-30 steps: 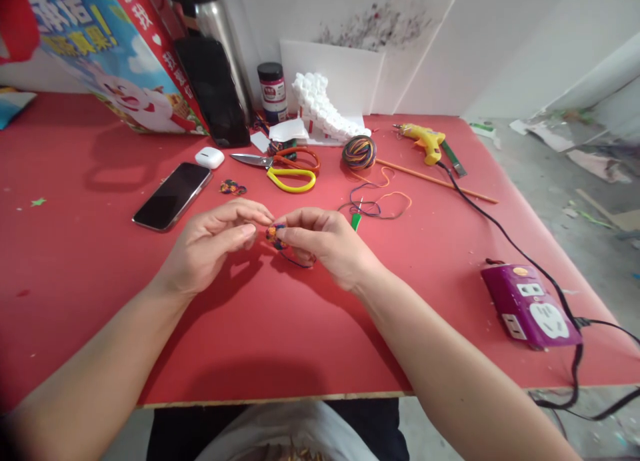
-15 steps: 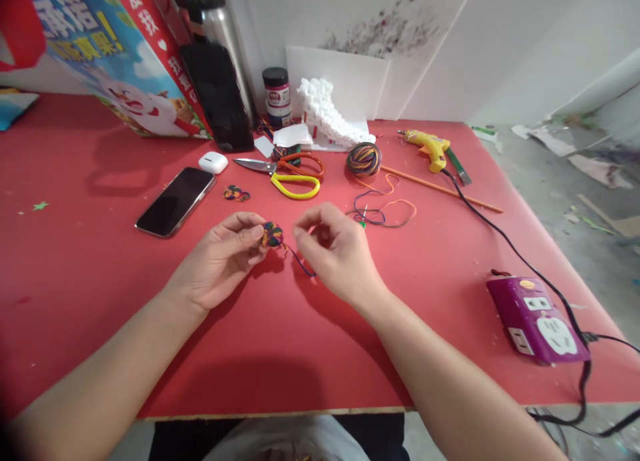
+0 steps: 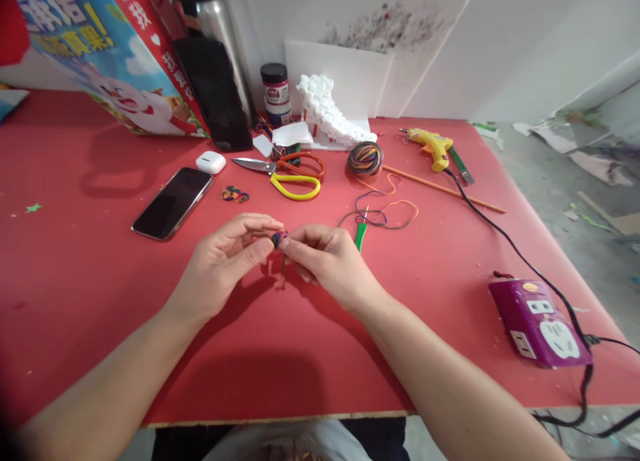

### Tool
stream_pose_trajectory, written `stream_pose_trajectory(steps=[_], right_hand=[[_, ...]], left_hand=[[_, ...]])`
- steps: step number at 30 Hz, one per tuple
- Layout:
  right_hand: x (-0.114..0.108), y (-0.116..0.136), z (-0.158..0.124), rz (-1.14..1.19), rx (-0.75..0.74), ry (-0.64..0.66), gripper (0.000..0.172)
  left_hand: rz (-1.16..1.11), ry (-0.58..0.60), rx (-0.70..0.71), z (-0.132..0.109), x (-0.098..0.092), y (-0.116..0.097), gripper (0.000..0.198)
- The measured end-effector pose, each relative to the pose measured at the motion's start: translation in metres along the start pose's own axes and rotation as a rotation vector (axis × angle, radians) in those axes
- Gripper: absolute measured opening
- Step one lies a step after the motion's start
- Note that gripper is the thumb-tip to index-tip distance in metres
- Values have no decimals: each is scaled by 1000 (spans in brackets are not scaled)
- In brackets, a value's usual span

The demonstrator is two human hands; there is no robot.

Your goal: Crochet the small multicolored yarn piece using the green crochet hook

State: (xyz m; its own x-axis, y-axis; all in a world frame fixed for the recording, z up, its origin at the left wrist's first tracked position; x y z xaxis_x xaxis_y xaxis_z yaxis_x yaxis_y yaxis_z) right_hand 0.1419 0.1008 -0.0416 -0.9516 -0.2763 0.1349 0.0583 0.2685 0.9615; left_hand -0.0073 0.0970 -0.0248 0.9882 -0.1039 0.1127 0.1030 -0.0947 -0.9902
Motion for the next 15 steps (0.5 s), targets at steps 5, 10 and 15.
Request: stream_pose_trajectory(steps=[5,10,15], right_hand=[[-2,1,0,31,48,39,37],[-7,10,-2,-62,21,58,26],[-3,16,-4,-208,-71,64,16]], left_hand=[[135,-57,30,-2,-7,-1,14],[209,-71,74,-3,-8,-2,18],[248,-5,144,-6,0,-10,19]])
Point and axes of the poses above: each hand's wrist, its own z-axis towards the middle knuckle, its own x-axis out of the palm, y = z × x, the point moved 8 cm from there along z, towards the middle knuckle
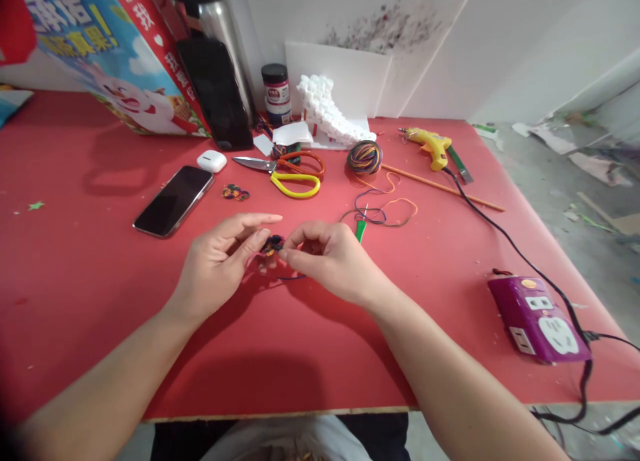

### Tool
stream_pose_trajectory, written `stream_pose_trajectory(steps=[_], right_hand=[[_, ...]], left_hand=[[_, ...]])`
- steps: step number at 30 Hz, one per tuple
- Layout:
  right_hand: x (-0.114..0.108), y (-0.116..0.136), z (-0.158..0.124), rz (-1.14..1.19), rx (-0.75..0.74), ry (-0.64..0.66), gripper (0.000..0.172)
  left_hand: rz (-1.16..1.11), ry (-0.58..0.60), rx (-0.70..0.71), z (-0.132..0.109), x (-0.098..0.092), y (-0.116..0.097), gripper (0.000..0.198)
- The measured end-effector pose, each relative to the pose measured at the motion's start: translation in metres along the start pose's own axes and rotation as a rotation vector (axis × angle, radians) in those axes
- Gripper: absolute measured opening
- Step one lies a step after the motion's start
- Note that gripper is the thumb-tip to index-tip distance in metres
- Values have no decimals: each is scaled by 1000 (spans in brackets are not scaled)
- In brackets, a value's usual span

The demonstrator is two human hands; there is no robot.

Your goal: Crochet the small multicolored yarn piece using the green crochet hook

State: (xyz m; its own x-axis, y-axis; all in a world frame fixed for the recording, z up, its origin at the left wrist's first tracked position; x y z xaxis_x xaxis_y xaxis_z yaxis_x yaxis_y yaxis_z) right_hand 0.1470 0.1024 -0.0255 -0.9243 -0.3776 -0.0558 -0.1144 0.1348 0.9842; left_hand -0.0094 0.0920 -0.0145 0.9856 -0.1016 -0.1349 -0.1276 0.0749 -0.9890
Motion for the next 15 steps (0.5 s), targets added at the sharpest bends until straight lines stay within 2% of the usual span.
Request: stream_pose_trajectory(steps=[5,9,15], right_hand=[[2,-4,0,-47,-12,-7,18],[-4,-1,-2,-106,-31,-22,19],[-6,25,-10,-113,-243,-22,17]], left_hand=[[28,119,84,-1,9,-4,16],[106,118,144,-1,7,-4,15],[239,102,278,-4,7,-18,21]])
Point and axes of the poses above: each hand's wrist, its own z-axis towards the middle knuckle, its own x-axis out of the palm, y = z × x, the point moved 8 cm from there along z, towards the middle knuckle
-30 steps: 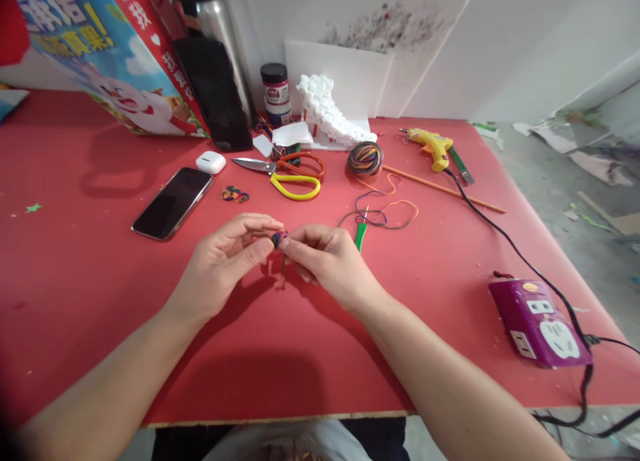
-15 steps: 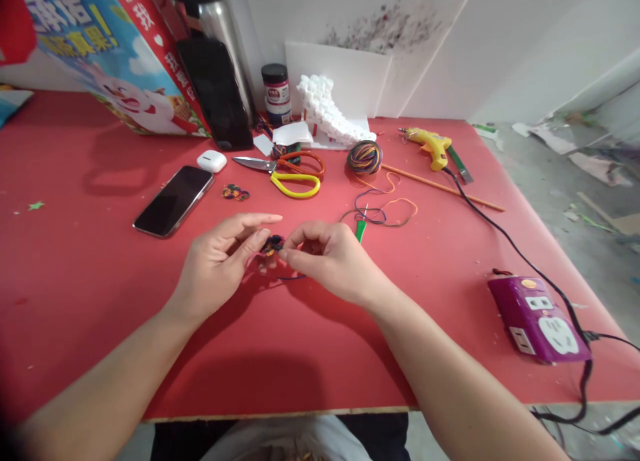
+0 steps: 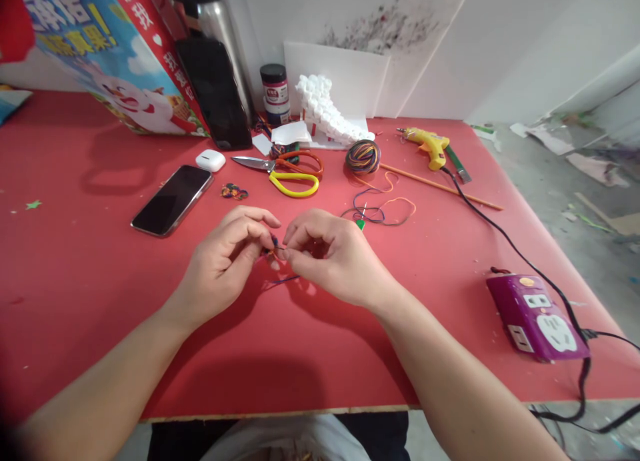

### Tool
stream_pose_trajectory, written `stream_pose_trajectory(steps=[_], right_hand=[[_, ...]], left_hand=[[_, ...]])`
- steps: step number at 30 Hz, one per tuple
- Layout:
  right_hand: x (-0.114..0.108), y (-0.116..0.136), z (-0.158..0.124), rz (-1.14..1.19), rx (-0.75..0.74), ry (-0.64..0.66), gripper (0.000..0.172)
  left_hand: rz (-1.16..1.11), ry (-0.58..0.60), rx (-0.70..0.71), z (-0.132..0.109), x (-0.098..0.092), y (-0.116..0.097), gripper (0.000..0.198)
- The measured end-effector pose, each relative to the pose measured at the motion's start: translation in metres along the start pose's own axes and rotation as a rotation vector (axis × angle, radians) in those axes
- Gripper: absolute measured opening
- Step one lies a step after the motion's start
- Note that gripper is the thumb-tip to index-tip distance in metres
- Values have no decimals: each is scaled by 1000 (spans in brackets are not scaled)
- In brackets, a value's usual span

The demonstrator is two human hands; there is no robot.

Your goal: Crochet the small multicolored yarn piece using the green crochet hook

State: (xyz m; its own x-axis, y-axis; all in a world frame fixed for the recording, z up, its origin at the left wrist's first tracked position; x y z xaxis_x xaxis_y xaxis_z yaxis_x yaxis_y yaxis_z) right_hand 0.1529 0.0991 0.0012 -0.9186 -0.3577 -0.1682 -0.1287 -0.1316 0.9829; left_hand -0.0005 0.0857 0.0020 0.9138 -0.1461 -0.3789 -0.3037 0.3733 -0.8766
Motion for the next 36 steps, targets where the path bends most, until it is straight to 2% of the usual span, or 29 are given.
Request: stream_pose_trajectory(steps=[3,8,12,15,20,26,33,36], right_hand=[[1,9,-2,48,-91,-11,14],[1,11,-4,169,-185,12,10],[5,0,-4,395,-65,86,11],[12,-6,-5,473,31,132,13],[23,-13,-6,384,89,171,20],[21,-12,-4,348,91,108,26],[18,-13,-6,355,150,91,20],[15,-12,-5,353,138,73,18]], left_hand=[[-27,-14,-10,1,-1,0,18],[-164,42,19,2,0,-2,9],[-218,54,7,2,-1,-1,16],[-239,20,-10,1,-2,0,18],[-149,-54,-34,1,-3,3,21],[-5,-48,23,0,1,-3,24],[24,-56,41,-1,1,-4,24],[-17,-56,2,1,-1,-1,23]])
Point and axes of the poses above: each hand's wrist, its own z-axis towards the middle knuckle, its own x-axis out of the palm, y = z × x, the point moved 8 cm from there along z, towards the middle knuckle
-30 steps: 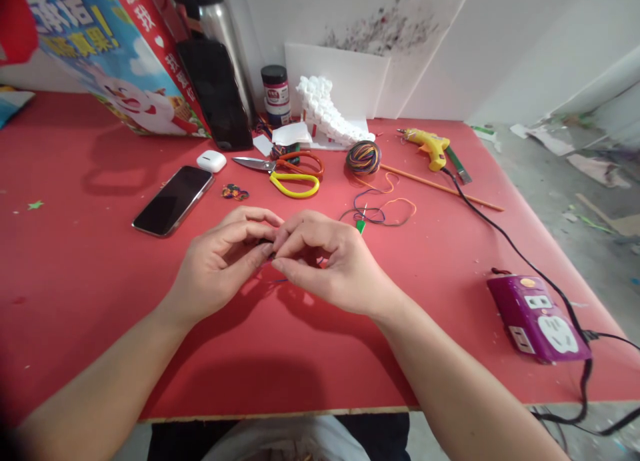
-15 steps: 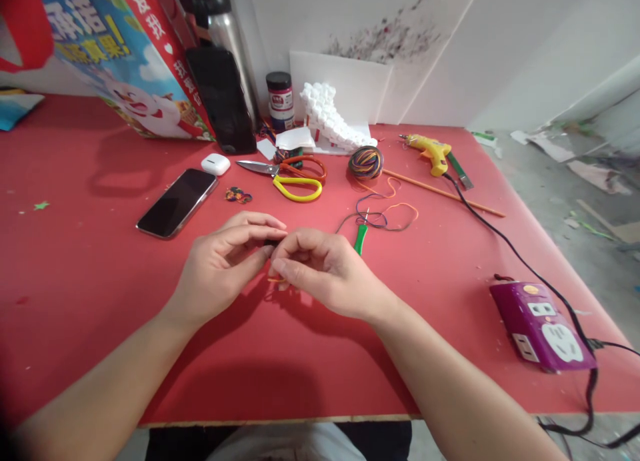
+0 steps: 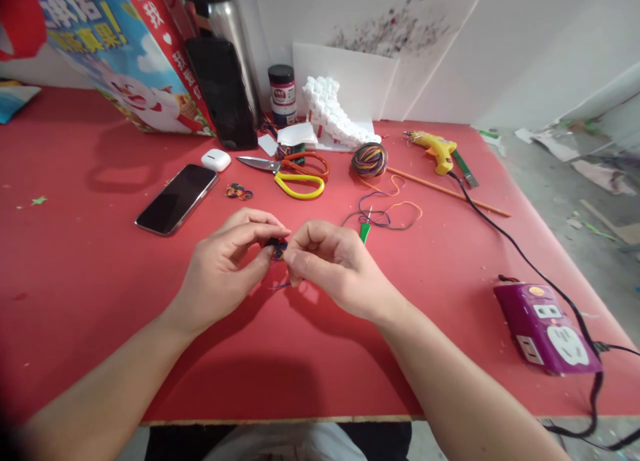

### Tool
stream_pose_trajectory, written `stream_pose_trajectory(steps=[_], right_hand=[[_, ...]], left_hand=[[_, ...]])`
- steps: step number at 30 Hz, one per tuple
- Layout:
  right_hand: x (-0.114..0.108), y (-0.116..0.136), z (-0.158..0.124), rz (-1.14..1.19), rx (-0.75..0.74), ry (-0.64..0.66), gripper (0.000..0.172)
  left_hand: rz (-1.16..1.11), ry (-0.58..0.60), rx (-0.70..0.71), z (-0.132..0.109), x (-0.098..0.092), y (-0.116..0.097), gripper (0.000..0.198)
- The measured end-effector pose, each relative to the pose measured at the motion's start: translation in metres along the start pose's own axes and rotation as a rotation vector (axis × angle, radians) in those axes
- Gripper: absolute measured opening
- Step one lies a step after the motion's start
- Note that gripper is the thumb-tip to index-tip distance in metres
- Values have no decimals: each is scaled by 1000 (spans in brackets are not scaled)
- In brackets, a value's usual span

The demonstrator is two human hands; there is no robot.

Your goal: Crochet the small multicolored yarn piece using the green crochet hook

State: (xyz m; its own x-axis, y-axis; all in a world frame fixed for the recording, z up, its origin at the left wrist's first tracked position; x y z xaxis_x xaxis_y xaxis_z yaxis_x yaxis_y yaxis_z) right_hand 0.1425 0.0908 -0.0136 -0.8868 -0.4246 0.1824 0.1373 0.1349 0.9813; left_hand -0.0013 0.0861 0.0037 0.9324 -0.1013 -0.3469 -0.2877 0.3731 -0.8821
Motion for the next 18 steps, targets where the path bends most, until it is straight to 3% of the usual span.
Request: stream_pose_trajectory(steps=[8,18], right_hand=[[-3,6,-1,-47,-42,-14,12],[8,2,-2,-157,-5,25,13]], left_hand=[[-195,4,-157,3,-1,13,12],[-34,-4,-52,1,2,4,18]])
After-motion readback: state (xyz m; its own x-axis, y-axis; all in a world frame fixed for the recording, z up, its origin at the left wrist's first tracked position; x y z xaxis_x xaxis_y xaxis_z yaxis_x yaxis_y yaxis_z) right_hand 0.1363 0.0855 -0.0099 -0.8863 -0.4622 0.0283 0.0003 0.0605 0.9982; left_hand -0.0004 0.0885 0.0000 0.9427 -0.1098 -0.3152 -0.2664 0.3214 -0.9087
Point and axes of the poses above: each hand's wrist, its own z-axis towards the middle knuckle, its own x-axis out of the palm, y = z × x, the point moved 8 cm from there along z, towards the middle knuckle
